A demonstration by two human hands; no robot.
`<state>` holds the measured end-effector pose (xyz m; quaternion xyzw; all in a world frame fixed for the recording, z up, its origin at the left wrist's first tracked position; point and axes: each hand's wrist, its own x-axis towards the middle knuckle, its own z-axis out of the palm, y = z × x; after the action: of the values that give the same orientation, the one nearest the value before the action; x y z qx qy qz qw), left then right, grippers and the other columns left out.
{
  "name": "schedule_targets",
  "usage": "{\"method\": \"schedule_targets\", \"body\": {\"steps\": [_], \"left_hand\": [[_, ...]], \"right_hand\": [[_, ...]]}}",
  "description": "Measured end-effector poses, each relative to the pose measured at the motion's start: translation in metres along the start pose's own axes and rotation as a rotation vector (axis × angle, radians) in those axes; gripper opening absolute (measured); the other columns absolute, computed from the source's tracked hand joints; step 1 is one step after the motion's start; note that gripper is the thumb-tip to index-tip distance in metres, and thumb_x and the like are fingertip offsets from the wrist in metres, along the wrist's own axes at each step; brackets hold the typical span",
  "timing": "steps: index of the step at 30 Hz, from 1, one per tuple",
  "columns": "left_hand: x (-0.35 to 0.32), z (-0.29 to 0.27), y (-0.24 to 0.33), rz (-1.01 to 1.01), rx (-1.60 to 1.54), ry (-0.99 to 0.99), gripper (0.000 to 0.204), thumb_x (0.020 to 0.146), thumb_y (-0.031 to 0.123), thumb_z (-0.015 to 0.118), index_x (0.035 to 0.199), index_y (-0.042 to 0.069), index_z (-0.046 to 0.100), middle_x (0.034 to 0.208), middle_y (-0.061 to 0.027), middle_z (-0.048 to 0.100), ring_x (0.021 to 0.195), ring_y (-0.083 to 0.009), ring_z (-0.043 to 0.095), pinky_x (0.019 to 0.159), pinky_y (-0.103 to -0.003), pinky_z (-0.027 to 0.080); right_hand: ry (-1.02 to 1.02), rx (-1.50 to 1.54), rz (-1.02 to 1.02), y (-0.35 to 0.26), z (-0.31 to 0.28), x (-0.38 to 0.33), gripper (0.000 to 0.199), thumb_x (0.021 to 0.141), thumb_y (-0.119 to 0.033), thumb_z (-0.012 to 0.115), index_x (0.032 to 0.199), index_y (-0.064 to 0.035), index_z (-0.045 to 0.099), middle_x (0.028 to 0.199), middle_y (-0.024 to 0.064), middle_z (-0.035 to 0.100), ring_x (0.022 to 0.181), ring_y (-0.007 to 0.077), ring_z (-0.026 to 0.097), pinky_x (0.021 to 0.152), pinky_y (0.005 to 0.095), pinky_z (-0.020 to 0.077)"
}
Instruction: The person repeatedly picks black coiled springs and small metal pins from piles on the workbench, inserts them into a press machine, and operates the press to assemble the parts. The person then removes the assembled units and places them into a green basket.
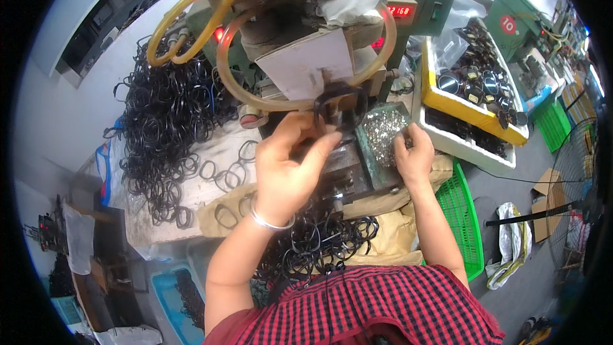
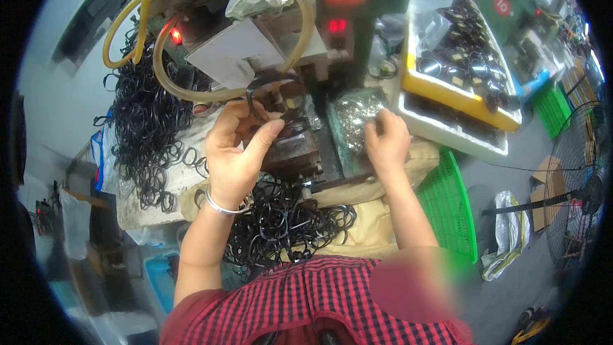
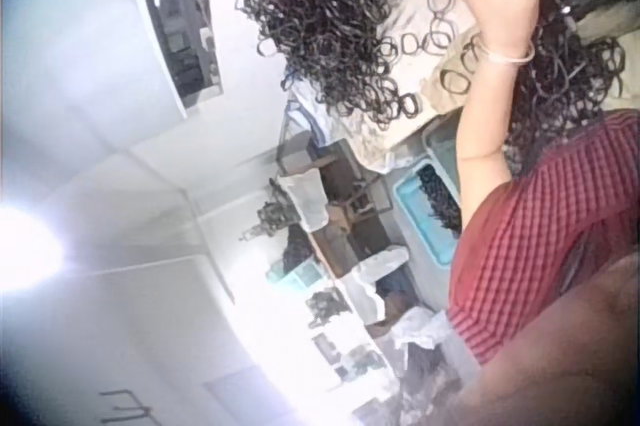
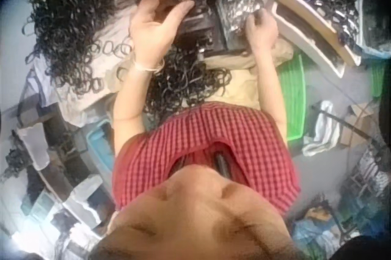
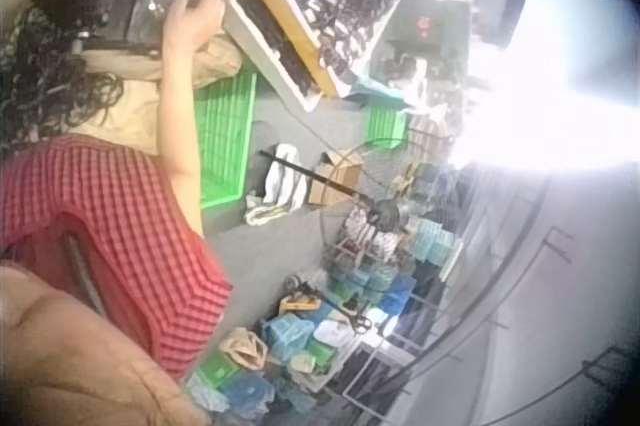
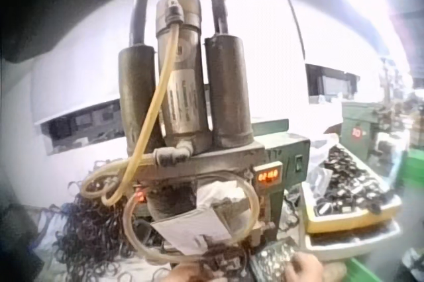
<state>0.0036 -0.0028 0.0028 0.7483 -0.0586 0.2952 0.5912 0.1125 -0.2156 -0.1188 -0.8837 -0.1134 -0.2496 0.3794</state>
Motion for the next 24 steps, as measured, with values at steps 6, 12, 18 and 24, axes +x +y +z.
{"method": "schedule_targets", "body": {"steps": [6, 12, 18, 24], "left_hand": [[-0.007, 0.006, 0.004, -0.088, -0.096, 0.063, 0.023, 0.083, 0.003, 0.072, 0.101, -0.002, 0.059, 0.09, -0.0048, 0.065, 0.08, -0.0101, 0.063, 0.074, -0.024, 0.051], [-0.055, -0.064, 0.022, 0.185, 0.044, 0.214, 0.03, 0.084, -0.008, 0.059, 0.113, -0.002, 0.053, 0.109, -0.0184, 0.064, 0.103, -0.0247, 0.063, 0.096, -0.036, 0.048], [-0.027, -0.17, 0.022, 0.077, 0.236, 0.672, 0.015, 0.093, 0.008, 0.058, 0.105, -0.001, 0.06, 0.107, -0.0126, 0.065, 0.1, -0.0189, 0.061, 0.091, -0.032, 0.049], [0.0, -0.167, -0.033, -0.113, 0.474, 0.365, 0.011, 0.09, 0.011, 0.065, 0.096, 0.003, 0.068, 0.1, -0.0072, 0.068, 0.091, -0.0139, 0.061, 0.082, -0.025, 0.046]], "right_hand": [[0.159, -0.016, -0.077, -0.009, 0.008, 0.004, 0.007, 0.079, -0.009, 0.065, 0.085, -0.006, 0.062, 0.076, 0.0118, 0.061, 0.079, 0.0345, 0.058, 0.073, 0.0442, 0.046], [0.014, -0.141, -0.239, 0.005, -0.002, -0.01, 0.017, 0.079, -0.013, 0.071, 0.093, -0.0045, 0.067, 0.111, 0.0181, 0.06, 0.104, 0.0369, 0.055, 0.088, 0.0433, 0.0451], [-0.008, -0.121, -0.291, -0.006, -0.003, -0.002, 0.011, 0.075, -0.009, 0.071, 0.084, -0.005, 0.067, 0.102, 0.0127, 0.063, 0.097, 0.0333, 0.058, 0.083, 0.0418, 0.0464], [0.031, -0.014, -0.298, -0.001, 0.01, 0.011, 0.01, 0.078, -0.007, 0.068, 0.088, -0.0044, 0.07, 0.087, 0.0116, 0.068, 0.085, 0.0304, 0.063, 0.076, 0.0388, 0.0497]]}}
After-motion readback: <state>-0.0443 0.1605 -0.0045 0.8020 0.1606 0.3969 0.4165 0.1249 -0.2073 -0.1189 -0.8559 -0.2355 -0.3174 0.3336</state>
